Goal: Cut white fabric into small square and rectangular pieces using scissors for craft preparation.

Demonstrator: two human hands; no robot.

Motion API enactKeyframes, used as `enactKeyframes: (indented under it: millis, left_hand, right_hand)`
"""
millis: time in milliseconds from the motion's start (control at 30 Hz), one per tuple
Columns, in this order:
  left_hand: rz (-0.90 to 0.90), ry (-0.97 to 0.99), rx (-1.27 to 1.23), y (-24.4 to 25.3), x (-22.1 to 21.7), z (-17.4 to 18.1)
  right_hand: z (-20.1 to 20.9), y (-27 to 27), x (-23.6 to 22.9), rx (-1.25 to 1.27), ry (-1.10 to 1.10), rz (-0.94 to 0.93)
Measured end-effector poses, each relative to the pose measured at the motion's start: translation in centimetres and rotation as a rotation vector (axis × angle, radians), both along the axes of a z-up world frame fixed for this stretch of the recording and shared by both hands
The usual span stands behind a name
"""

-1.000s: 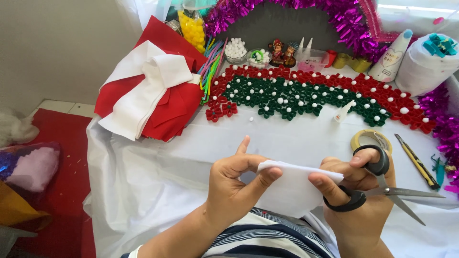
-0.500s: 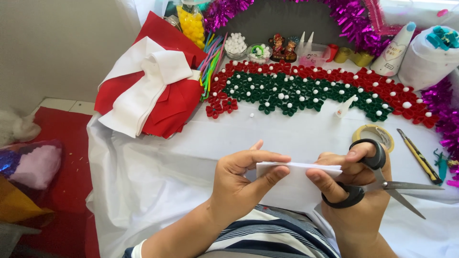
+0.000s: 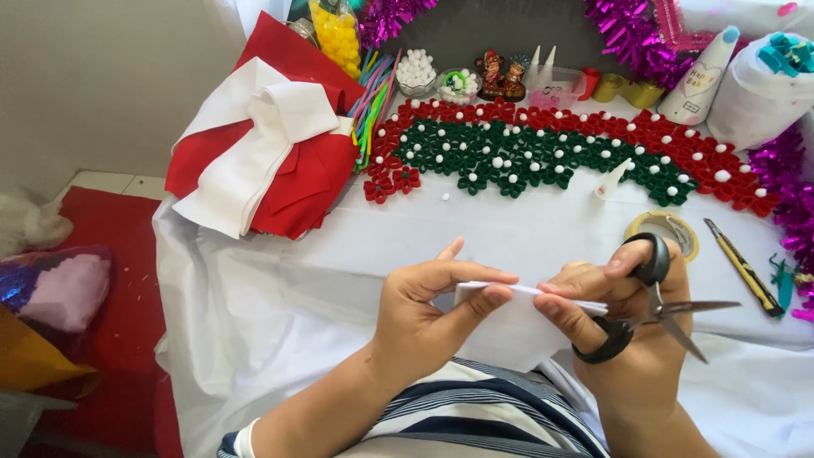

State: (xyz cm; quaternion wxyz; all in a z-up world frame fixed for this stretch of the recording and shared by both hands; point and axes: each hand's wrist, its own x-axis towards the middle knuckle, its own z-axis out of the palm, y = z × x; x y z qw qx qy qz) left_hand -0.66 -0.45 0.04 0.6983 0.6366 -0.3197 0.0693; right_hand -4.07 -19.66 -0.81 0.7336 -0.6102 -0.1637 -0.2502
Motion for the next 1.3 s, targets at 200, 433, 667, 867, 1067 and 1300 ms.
enactKeyframes:
  millis: [200,433,667,867,1067,1300]
  left_hand:
    - [-0.245,0.327,-0.002,0.6,0.5,0.5]
    - [-0.068,0.211,0.014,0.7,0.8,0.5]
    - [-0.276,0.504,0.098,1.0,3.3,-4.0]
    - [0.136,0.557,0.148,2.0,9.8,-8.2]
    - [0.392,0.482,0.403,0.8,15.1,-13.9]
    - [0.529,-0.163,0.696,-0.2,13.8,-12.3]
  right_hand:
    - [0.2,-0.5,0.0,0.033,0.081,-0.151]
    - [0.0,-1.3,0.5,0.055,0.124,-0.033]
    - [-0.6,-2.6,1.6,0.152,0.101,-0.213]
    - [-8.6,-5.2,7.8,-0.034,0.183,-0.345]
    - [-16.2,-6.4,11.0,-0.459,0.586,-0.68]
    - [-17.6,-7.2,11.0,-0.796,0.605,-0.761]
